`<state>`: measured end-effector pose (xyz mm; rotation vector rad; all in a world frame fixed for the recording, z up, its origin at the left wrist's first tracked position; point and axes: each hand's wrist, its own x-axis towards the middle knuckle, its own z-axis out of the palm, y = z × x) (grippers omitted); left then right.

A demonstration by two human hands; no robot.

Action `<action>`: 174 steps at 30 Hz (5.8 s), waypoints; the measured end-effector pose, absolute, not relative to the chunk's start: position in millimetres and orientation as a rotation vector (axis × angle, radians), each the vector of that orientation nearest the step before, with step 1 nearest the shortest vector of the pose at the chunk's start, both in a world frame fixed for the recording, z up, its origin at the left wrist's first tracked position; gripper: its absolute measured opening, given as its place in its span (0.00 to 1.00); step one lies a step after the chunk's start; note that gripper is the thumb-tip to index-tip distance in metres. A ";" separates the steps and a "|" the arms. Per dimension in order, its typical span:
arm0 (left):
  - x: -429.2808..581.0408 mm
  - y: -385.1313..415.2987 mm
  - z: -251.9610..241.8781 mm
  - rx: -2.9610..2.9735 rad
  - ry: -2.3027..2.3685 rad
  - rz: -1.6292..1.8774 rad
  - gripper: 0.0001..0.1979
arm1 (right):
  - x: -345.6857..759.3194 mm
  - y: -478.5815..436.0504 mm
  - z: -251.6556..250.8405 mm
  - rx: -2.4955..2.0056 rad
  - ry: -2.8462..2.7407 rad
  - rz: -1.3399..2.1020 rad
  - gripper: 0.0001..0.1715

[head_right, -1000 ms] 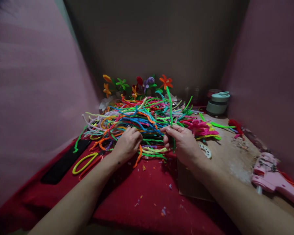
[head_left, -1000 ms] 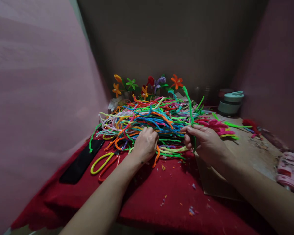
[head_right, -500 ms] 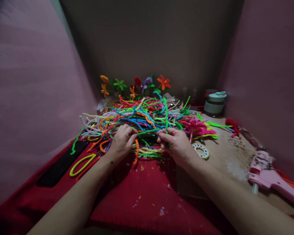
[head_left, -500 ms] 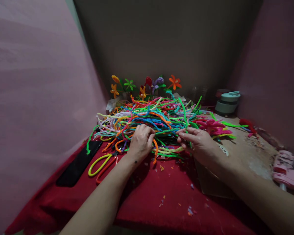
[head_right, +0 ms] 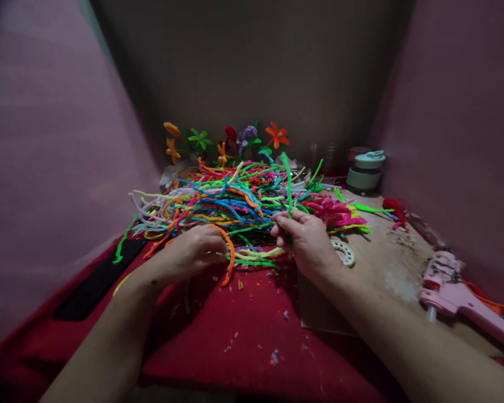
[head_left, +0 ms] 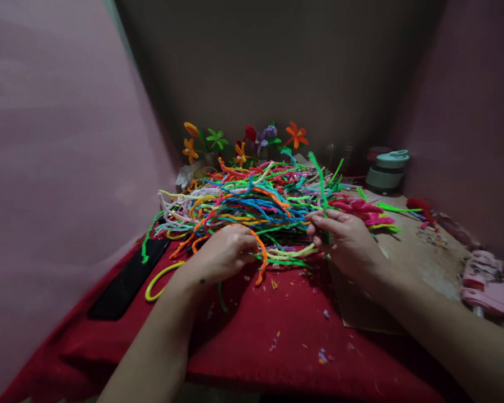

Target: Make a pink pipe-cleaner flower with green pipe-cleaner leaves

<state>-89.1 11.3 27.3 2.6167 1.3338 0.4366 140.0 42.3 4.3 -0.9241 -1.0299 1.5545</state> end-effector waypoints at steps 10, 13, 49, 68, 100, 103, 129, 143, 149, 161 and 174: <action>-78.5 22.7 5.1 2.852 1.302 0.365 0.11 | 144.4 43.0 15.8 -0.888 -0.865 1.408 0.07; -83.8 22.6 13.5 2.716 1.308 0.509 0.10 | 144.8 43.5 15.5 -0.871 -0.847 1.429 0.07; -96.8 31.4 12.2 1.996 1.893 1.148 0.13 | 158.6 58.1 30.0 -0.659 -0.592 1.287 0.08; -58.2 16.8 8.8 2.577 1.356 0.420 0.10 | 159.3 47.9 36.5 -0.602 -0.651 1.286 0.12; -41.3 -1.7 30.7 1.165 0.960 1.037 0.10 | 140.1 37.6 16.8 -0.629 -1.046 1.671 0.19; -41.9 0.5 31.1 1.121 0.938 1.139 0.09 | 138.2 34.4 13.7 -0.654 -1.129 1.758 0.14; -24.5 -3.3 26.5 1.299 1.160 1.136 0.08 | 137.3 29.2 2.5 -0.492 -1.426 2.017 0.11; -29.5 -1.5 22.7 1.165 1.090 1.132 0.12 | 135.0 33.2 1.2 -0.489 -1.236 2.218 0.07; -28.7 -0.7 23.1 1.149 1.065 1.157 0.12 | 133.7 34.0 -1.8 -0.483 -1.223 2.209 0.06; -25.3 -2.9 24.7 1.251 1.167 1.161 0.09 | 132.8 29.9 2.5 -0.622 -1.307 2.034 0.06; -24.6 -2.8 23.2 1.176 1.168 1.157 0.09 | 134.9 31.6 -0.2 -0.627 -1.271 2.156 0.10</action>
